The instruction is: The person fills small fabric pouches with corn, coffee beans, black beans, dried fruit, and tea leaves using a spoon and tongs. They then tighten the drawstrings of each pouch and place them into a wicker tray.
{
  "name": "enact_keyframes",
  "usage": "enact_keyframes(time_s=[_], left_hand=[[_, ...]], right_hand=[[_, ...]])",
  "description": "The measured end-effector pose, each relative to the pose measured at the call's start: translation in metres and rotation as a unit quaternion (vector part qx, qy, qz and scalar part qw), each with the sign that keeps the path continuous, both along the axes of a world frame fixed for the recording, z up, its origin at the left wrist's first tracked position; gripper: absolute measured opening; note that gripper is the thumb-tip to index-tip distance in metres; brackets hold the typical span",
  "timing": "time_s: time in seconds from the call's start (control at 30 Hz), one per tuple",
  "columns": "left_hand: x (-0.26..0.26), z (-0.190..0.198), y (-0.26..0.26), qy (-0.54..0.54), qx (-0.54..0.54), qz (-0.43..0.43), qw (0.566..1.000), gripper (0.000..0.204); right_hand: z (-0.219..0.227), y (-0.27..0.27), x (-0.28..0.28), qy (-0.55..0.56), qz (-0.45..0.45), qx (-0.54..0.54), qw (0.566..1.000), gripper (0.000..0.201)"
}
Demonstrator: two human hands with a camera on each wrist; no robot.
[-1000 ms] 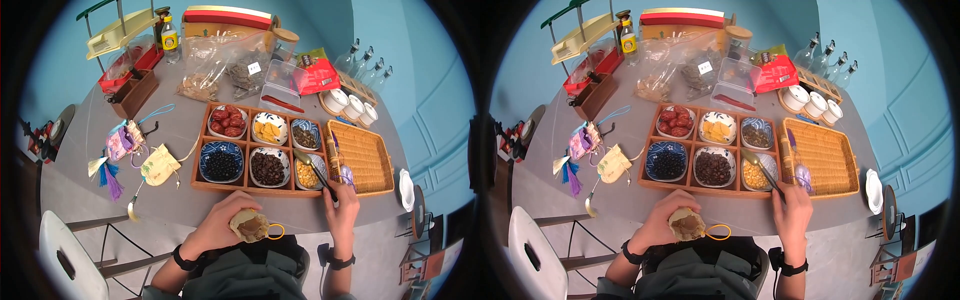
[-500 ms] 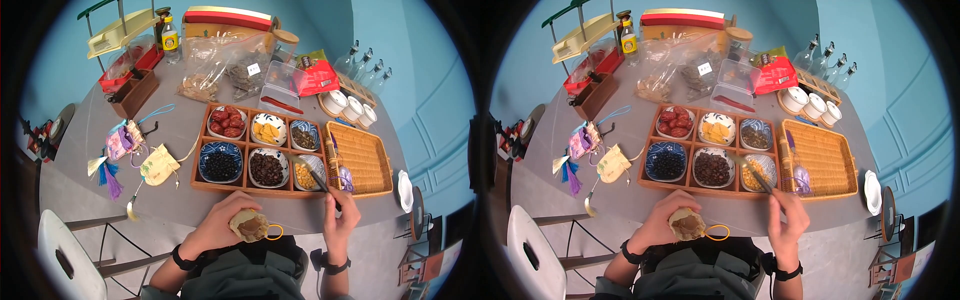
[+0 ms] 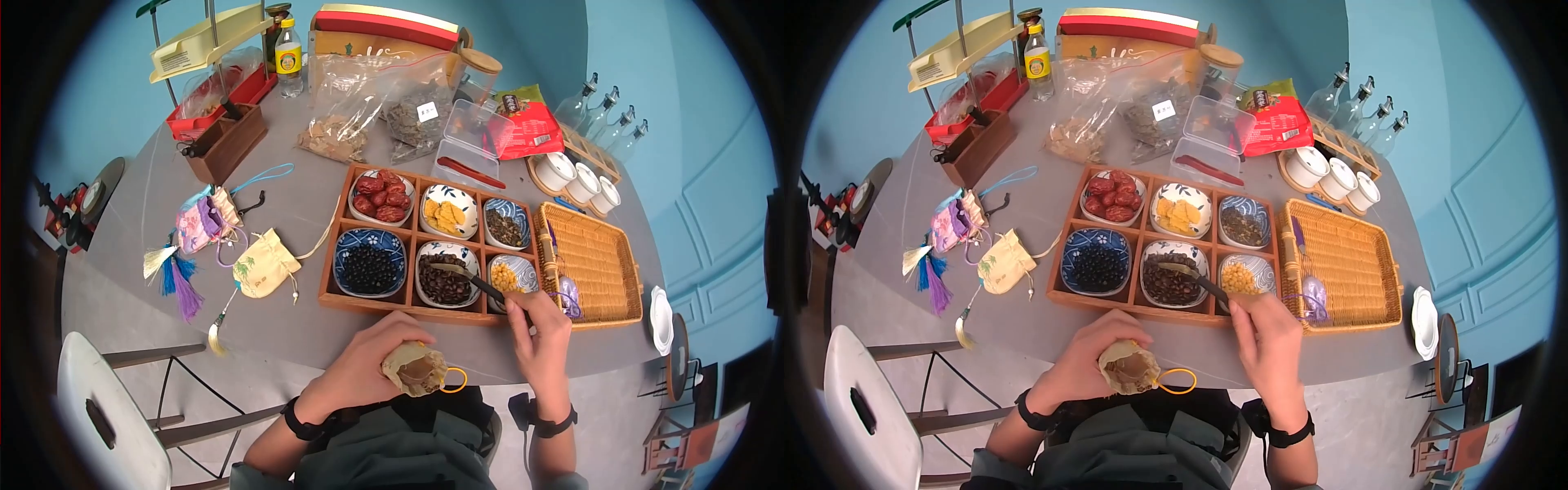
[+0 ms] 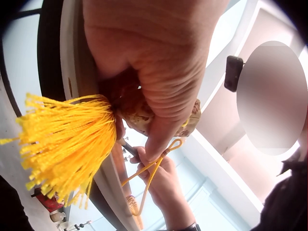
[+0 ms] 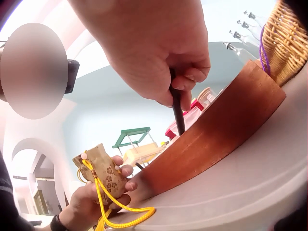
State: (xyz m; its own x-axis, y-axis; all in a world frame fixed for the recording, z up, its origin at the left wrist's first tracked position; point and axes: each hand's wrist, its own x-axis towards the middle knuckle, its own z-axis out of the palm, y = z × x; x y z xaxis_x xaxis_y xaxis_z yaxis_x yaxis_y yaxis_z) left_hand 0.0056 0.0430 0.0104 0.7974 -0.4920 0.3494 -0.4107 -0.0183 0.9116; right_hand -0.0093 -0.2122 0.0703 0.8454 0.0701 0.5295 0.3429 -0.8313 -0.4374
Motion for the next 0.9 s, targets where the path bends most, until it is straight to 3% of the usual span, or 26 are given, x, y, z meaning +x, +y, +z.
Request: enact_keyframes(time_s=[0.17,0.27,0.33,0.47,0.53,0.9], left_hand=[[0.000,0.003,0.000,0.008,0.007,-0.001,1.000,0.052],[-0.001,0.004,0.002,0.014,0.009,0.003,1.000,0.052],[-0.001,0.004,0.002,0.018,0.009,0.002,1.000,0.052],[0.000,0.001,0.001,0.010,-0.001,-0.003,1.000,0.053],[0.000,0.000,0.000,0.007,-0.002,-0.003,1.000,0.053],[0.000,0.002,0.000,0.005,-0.001,0.001,1.000,0.052]], right_hand=[[0.004,-0.001,0.007,0.057,-0.014,0.008,0.998,0.009],[-0.008,-0.004,0.013,0.108,-0.033,0.065,0.991,0.012],[-0.019,-0.006,0.014,0.107,-0.013,0.221,0.969,0.017],[-0.023,-0.013,0.010,0.119,0.012,0.309,0.943,0.020],[-0.013,-0.011,0.007,0.221,-0.053,0.368,0.902,0.020],[-0.029,-0.016,0.008,0.170,-0.053,0.462,0.869,0.020]])
